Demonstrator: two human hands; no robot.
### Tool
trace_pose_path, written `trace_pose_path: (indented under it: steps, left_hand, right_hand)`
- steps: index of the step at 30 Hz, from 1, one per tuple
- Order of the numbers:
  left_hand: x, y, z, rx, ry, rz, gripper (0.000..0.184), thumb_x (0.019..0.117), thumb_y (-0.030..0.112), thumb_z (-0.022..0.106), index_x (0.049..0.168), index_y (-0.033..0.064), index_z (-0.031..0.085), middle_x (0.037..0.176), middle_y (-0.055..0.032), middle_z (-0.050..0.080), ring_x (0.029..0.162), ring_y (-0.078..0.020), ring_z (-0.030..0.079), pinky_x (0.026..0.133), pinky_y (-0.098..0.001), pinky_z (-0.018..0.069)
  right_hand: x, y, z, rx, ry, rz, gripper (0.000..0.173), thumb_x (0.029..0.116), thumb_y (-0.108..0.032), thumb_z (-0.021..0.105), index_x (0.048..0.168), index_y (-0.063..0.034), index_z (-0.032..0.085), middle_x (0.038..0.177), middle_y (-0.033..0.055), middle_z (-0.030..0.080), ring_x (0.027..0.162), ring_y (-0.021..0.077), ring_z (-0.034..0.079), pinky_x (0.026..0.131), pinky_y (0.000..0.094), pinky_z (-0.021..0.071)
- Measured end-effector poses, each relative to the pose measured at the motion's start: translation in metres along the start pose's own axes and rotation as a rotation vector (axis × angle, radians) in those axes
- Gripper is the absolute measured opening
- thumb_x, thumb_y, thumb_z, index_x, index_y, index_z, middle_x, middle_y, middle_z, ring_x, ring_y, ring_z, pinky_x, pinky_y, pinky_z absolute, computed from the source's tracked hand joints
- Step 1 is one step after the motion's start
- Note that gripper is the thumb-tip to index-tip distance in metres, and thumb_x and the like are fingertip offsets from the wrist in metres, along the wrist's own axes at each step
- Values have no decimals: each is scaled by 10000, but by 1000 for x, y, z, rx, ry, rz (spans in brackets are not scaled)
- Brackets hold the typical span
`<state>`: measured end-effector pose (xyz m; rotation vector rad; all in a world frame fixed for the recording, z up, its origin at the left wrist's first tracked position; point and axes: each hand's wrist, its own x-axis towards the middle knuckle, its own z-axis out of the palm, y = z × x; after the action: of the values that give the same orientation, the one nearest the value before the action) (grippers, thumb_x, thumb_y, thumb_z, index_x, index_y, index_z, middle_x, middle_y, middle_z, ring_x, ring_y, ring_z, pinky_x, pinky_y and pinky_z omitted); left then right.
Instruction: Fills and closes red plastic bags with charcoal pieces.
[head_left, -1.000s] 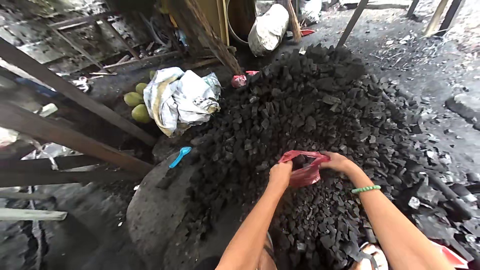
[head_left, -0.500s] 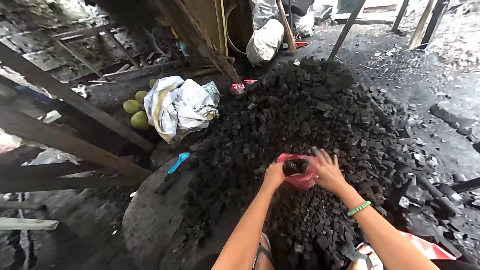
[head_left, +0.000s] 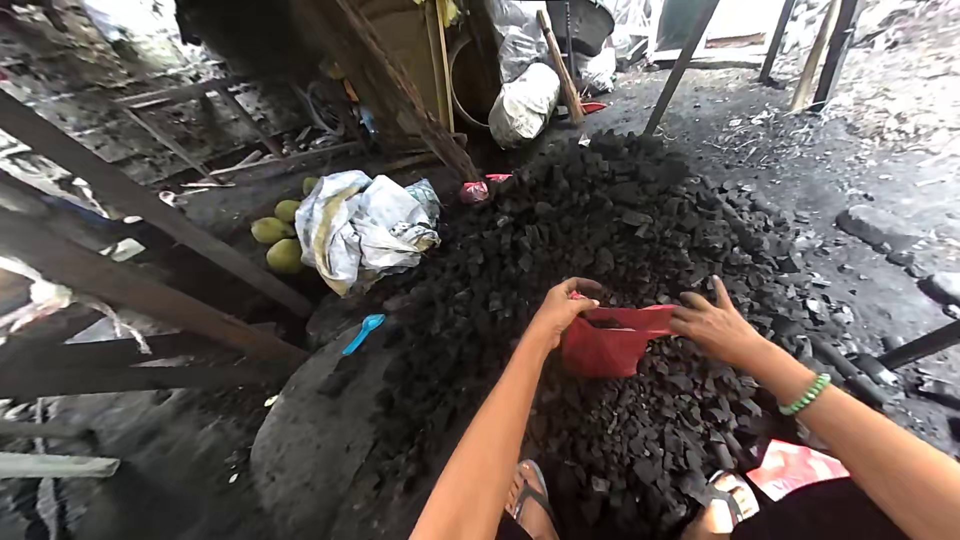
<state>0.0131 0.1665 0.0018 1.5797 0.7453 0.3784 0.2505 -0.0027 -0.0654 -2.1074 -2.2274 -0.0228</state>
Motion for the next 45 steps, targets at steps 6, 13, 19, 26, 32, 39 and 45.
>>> trace_pose_path:
  steps: [6,13,19,26,32,39,45]
  left_hand:
    - [-37,31,-37,368,-101,-122,278,987,8,619,1264,-1,603,1042,-135,648,800,-137,565,714,-302,471]
    - [-67,10,-68,1043,-368,-295,575,904,235,799,1384,10,574,1305,-259,623,1239,-414,588,1063,-614,431]
    - [-85,11,-79,665,-161,-201,330,990,30,629,1318,-2,602,886,-132,638,736,-192,606,713,-350,532]
    - [-121,-7,-76,-145,203,-207,629,1032,111,547,1588,222,272,1126,-126,633,804,-150,633,713,-313,551]
    - [-128,-16,-85,40,357,-130,787,954,47,646,1607,217,241,1112,-159,634,794,-165,645,703,-314,551]
    - [-143,-17,-107,-56,569,-104,703,984,143,590,1589,290,265,1031,-58,653,707,-92,633,624,-242,545]
    - [-143,-15,-102,-169,567,-41,743,920,176,626,1576,274,290,982,-19,665,696,-80,646,622,-227,567]
  right_hand:
    - [-5,-31,-46,-72,225,-212,280,726,59,832,962,-70,752,843,136,701,905,439,677,1001,838,317]
    - [6,-82,-56,-8,363,-357,142,790,-52,755,924,-85,718,684,47,643,736,311,656,837,609,494]
    - [27,-115,-45,222,407,-342,92,807,-42,740,898,-55,730,671,70,657,675,315,650,778,591,506]
    - [38,-81,50,1065,130,426,580,919,-124,751,1442,-41,514,1459,266,494,1181,399,621,956,580,537]
    - [22,-95,186,849,-313,684,746,871,-262,835,1488,-13,496,1491,378,419,1305,574,480,1051,704,411]
    - [59,-177,209,833,-96,939,1041,753,-394,915,1588,-117,359,1588,350,287,1373,601,388,995,724,446]
    - [74,-195,223,606,-272,761,641,912,-305,777,1502,-245,534,1681,254,165,1458,600,248,993,792,381]
